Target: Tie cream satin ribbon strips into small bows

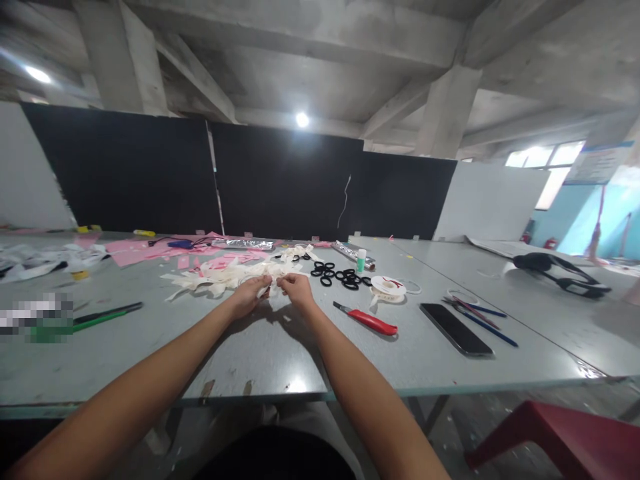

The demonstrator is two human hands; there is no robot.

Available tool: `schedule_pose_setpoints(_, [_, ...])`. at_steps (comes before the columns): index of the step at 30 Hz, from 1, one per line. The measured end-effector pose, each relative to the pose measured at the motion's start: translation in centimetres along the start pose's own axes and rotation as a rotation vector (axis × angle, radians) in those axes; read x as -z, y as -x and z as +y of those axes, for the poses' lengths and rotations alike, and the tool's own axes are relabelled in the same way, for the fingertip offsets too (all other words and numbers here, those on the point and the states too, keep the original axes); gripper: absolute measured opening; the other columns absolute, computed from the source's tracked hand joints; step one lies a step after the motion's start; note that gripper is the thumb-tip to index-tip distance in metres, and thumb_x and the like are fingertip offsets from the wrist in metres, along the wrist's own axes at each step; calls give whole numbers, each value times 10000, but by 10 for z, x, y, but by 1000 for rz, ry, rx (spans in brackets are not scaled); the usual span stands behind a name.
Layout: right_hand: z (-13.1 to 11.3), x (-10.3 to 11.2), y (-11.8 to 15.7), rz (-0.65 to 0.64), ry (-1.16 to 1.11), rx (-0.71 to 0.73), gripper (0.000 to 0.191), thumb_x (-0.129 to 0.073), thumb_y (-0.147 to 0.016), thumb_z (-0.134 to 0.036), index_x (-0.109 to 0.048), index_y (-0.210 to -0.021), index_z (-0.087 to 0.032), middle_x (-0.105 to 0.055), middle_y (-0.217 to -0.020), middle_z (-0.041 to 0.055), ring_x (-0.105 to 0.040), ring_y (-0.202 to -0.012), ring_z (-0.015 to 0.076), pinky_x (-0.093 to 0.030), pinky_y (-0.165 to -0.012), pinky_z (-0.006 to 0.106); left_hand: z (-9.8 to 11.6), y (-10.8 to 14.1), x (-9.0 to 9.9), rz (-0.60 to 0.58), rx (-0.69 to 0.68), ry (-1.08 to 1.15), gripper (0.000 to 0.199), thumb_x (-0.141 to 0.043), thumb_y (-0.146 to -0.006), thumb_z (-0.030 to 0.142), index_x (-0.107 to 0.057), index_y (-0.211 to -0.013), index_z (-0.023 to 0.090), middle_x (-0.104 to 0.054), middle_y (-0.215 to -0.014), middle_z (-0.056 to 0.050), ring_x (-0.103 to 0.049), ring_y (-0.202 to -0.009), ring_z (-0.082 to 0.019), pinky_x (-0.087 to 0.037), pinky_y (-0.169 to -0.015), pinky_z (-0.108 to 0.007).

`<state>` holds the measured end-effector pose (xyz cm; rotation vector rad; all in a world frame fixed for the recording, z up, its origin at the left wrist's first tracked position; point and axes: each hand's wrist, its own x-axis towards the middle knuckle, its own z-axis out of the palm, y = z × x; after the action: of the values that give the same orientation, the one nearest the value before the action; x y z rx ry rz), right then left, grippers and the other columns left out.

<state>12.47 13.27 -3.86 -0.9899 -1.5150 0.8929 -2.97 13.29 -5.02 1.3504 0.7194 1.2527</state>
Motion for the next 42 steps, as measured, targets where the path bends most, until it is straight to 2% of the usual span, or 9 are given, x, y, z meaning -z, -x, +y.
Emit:
schedule_pose_setpoints(7, [-1, 0, 2, -43, -12, -2, 144, -609, -691, -271, -638, -640, -140, -584, -595, -11, -481, -517, 80, -438, -524, 198, -1, 1, 1, 8, 38, -50, 395, -662, -688, 534, -611, -757, 148, -597, -734, -43, -544, -672, -141, -445, -644, -260])
schedule_pose_setpoints(13, [-1, 1, 0, -42, 24, 10, 136, -582, -685, -253, -618, -608, -147, -553, -557, -22, -468, -491, 83, -425, -504, 207, -2, 2, 3, -35, 1, -92, 366, -636, -717, 516, -615, -742, 152, -585, -710, -30, -500, -620, -119, -404, -594, -243])
schedule_pose_setpoints(18, [2, 1, 1, -68, 130, 41, 135, -599, -701, -254, -623, -622, -147, -532, -524, -27, -457, -462, 83, -382, -467, 203, 2, 3, 1, 17, 25, -109, 386, -654, -686, 534, -624, -763, 157, -606, -758, -45, -522, -661, -133, -413, -623, -259])
schedule_pose_setpoints(24, [5, 1, -1, -4, 203, 42, 187, -563, -743, -251, -581, -587, -149, -506, -478, -32, -471, -440, 88, -342, -445, 196, 6, 5, -4, 26, 32, -152, 383, -688, -654, 520, -606, -693, 149, -571, -679, -29, -490, -607, -119, -399, -583, -242])
schedule_pose_setpoints(28, [5, 1, -3, 22, 186, 8, 188, -546, -739, -239, -551, -571, -153, -510, -489, -35, -473, -431, 83, -349, -446, 191, 3, 2, -3, 24, 19, -100, 400, -694, -639, 524, -628, -766, 150, -604, -796, -45, -530, -689, -131, -427, -622, -232])
schedule_pose_setpoints(31, [6, 0, -2, 18, 216, -15, 179, -533, -745, -235, -559, -588, -153, -520, -504, -31, -479, -446, 91, -361, -461, 198, 1, 0, -1, 51, 28, -109, 397, -708, -626, 514, -626, -753, 147, -605, -798, -45, -532, -701, -129, -434, -627, -225])
schedule_pose_setpoints(34, [5, 2, 2, 133, 348, 60, 112, -556, -749, -254, -617, -752, -160, -566, -590, -26, -515, -534, 109, -395, -542, 214, 1, -1, 0, 106, 33, -145, 386, -710, -629, 510, -620, -722, 147, -599, -737, -36, -520, -660, -122, -418, -593, -224])
schedule_pose_setpoints(37, [-2, 5, 8, 244, 484, 211, 175, -551, -778, -256, -627, -918, -183, -618, -723, -4, -543, -647, 130, -417, -652, 241, 3, 1, 0, 162, 45, -182, 402, -701, -628, 534, -610, -700, 149, -587, -683, -31, -513, -634, -126, -404, -566, -230])
schedule_pose_setpoints(42, [-18, 4, 16, 184, 585, 417, 192, -501, -826, -213, -643, -952, -186, -626, -873, 43, -546, -730, 146, -422, -746, 264, 3, 2, -1, 164, -7, -196, 415, -688, -629, 545, -620, -708, 144, -601, -719, -37, -507, -627, -119, -404, -576, -233])
